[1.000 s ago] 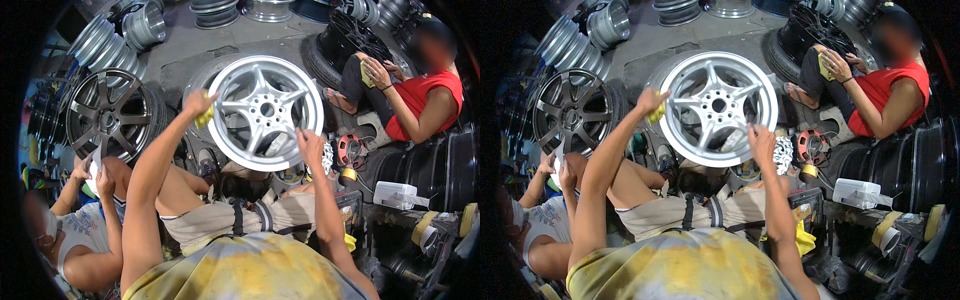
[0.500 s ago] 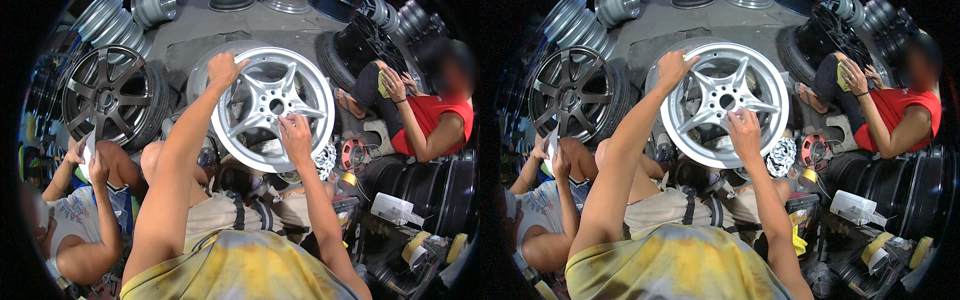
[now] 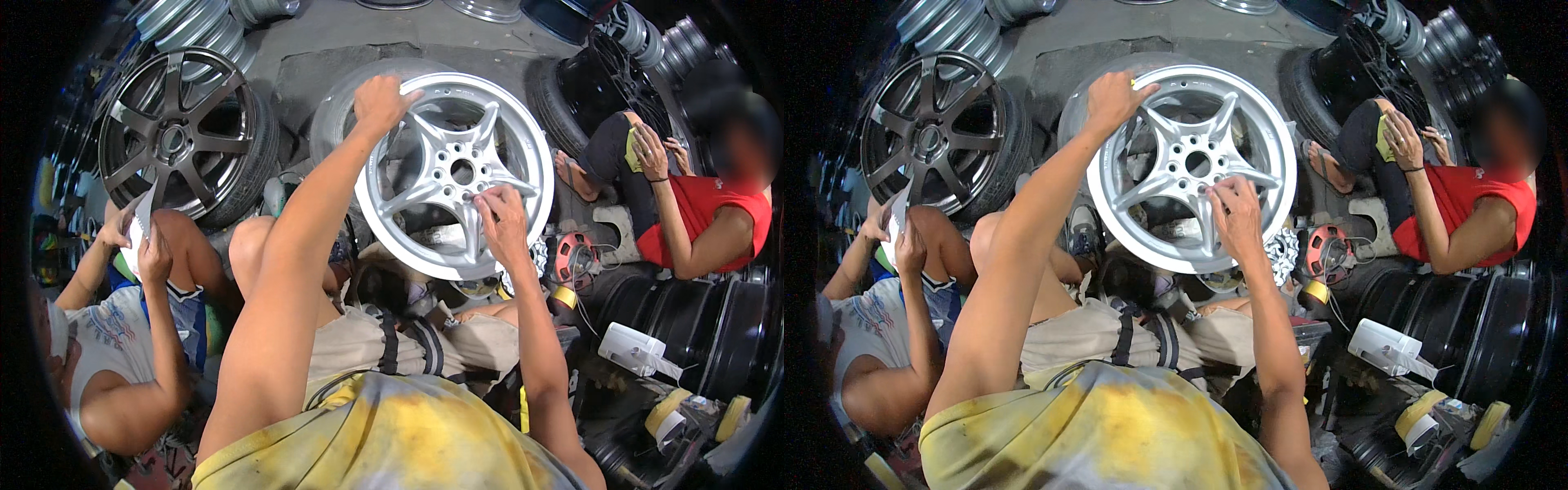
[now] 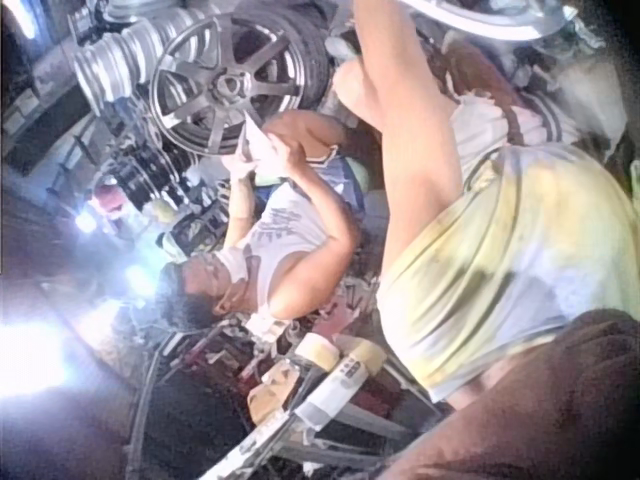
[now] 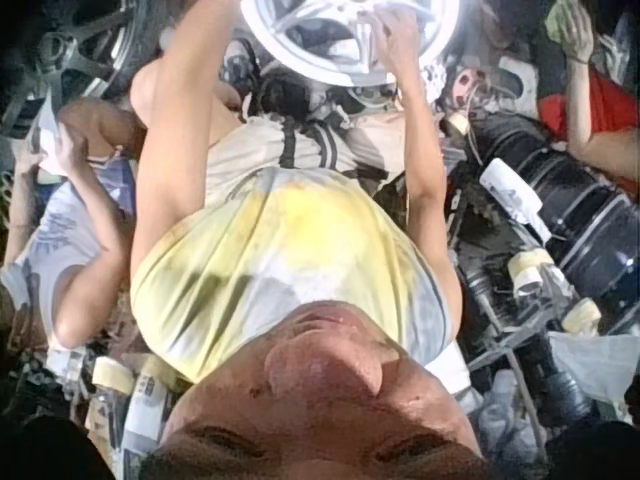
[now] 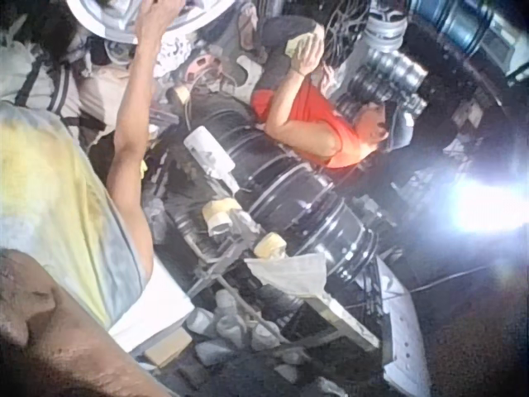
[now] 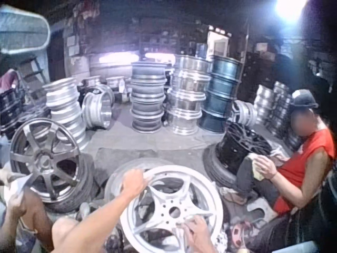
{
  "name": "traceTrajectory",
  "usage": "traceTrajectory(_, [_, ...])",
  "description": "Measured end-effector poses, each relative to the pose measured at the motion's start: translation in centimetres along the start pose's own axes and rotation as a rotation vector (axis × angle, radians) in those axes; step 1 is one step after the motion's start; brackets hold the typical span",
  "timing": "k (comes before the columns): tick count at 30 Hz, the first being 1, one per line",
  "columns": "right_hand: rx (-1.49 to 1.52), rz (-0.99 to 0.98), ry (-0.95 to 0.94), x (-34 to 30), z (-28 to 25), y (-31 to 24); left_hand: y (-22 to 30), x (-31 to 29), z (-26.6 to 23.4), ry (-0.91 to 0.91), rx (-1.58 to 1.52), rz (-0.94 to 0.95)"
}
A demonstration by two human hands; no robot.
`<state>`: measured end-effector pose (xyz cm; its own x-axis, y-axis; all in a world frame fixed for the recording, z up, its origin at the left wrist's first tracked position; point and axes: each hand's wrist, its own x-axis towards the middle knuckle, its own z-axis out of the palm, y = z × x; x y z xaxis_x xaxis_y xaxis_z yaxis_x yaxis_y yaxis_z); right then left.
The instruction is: The person sits on the floor and wipes a silver car wheel with a yellow cloth. They clean the spokes and rim of the wheel, rotating it to access different areas. Other workers are visible in the background performing similar tasks.
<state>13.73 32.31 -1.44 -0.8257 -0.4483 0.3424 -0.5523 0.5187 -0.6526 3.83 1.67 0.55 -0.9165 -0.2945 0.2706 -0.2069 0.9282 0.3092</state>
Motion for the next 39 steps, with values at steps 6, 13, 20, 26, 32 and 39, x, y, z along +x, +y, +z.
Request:
traceTrajectory(6, [-0.234, -0.105, -0.019, -0.6, 3.2, -0.7, 0.3, -0.3, 0.1, -0.014, -0.011, 0.001])
traceTrajectory(13, [-0.008, -0.007, -0.010, 1.1, 0.1, -0.5, -0.4, -0.2, 0.7, 0.001, -0.049, -0.014])
traceTrajectory(20, [-0.151, -0.324, -0.183, 2.7, 2.0, 1.6, -0.1, -0.1, 0.5, 0.058, -0.022, 0.016])
traceTrajectory(26, [-0.077, -0.188, -0.181, 3.0, 3.9, 0.7, 0.0, -0.1, 0.6, 0.014, -0.036, -0.010])
traceTrajectory(32, [-0.092, -0.186, -0.170, 2.7, 3.1, 0.9, 0.2, 0.0, 0.6, 0.009, -0.047, -0.028])
traceTrajectory(39, [-0.097, -0.162, -0.141, 2.5, 3.7, 0.4, -0.4, 0.0, 0.7, 0.006, -0.040, 0.002])
